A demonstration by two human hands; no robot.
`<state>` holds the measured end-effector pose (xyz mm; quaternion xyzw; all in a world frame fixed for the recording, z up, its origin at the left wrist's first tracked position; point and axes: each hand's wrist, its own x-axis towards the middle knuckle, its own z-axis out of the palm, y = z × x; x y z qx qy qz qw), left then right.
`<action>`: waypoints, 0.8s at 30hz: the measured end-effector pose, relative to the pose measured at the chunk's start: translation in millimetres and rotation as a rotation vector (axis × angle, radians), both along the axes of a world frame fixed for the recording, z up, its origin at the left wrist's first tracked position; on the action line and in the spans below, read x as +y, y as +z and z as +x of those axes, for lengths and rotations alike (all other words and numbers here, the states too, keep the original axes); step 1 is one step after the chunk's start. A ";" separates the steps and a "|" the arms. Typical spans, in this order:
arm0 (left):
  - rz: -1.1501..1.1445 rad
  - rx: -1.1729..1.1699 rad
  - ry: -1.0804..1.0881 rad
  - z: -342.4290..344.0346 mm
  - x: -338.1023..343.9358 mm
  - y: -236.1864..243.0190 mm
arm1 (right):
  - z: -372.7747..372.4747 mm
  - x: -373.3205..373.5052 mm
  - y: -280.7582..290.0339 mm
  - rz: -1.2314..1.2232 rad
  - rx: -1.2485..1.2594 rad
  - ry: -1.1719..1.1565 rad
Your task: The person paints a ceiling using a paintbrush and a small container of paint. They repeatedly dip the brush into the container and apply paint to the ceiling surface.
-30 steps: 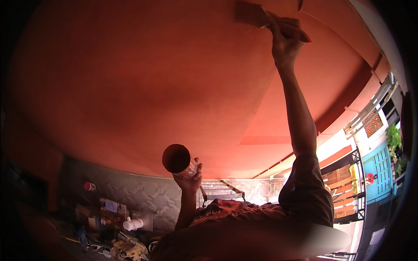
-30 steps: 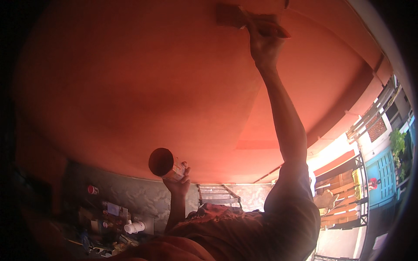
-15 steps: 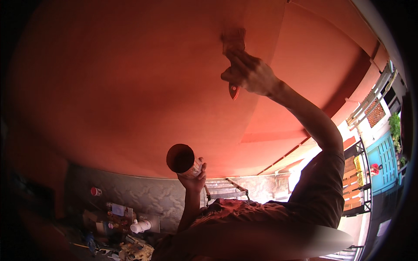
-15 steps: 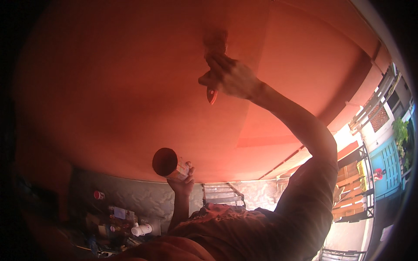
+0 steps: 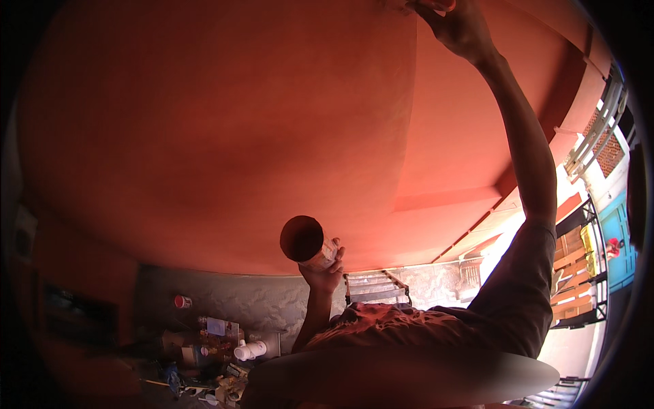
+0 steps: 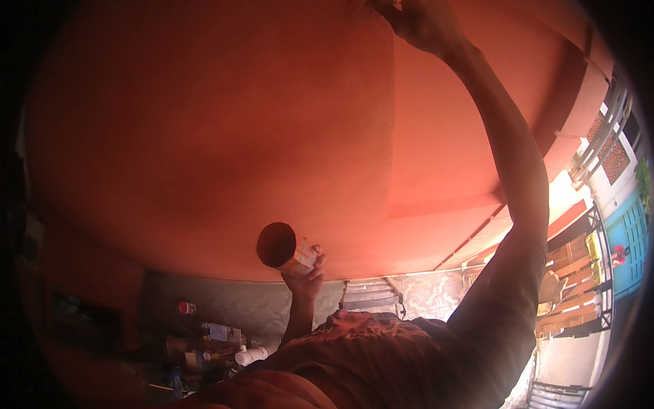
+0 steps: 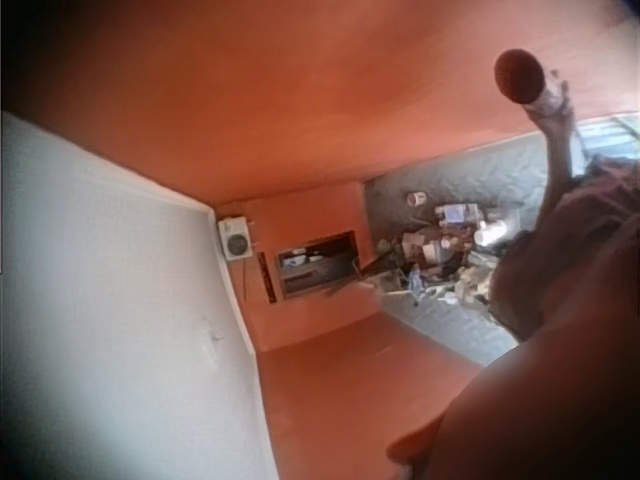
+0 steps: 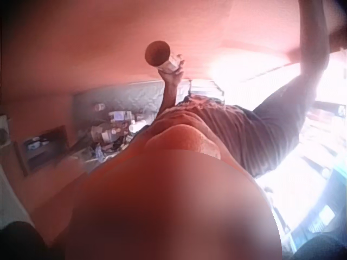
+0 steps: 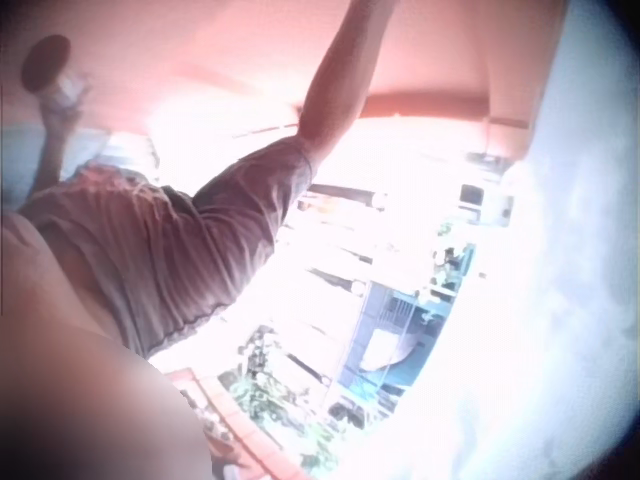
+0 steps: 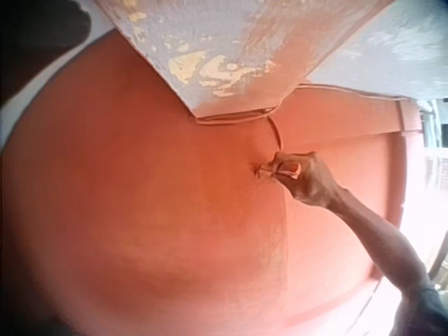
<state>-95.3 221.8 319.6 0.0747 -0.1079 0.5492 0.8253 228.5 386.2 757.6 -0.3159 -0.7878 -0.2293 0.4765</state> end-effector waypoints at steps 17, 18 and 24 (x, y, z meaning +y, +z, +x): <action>-0.023 0.066 0.047 33.0 -7.6 13.1 | 18.1 -16.5 -252.4 -0.501 -0.441 0.161; -0.023 0.070 0.039 34.8 -6.0 14.5 | 26.9 -5.1 -236.9 -0.407 -0.395 0.117; -0.024 0.065 0.058 41.7 -12.1 13.9 | 47.0 8.1 -86.3 -0.485 0.030 0.065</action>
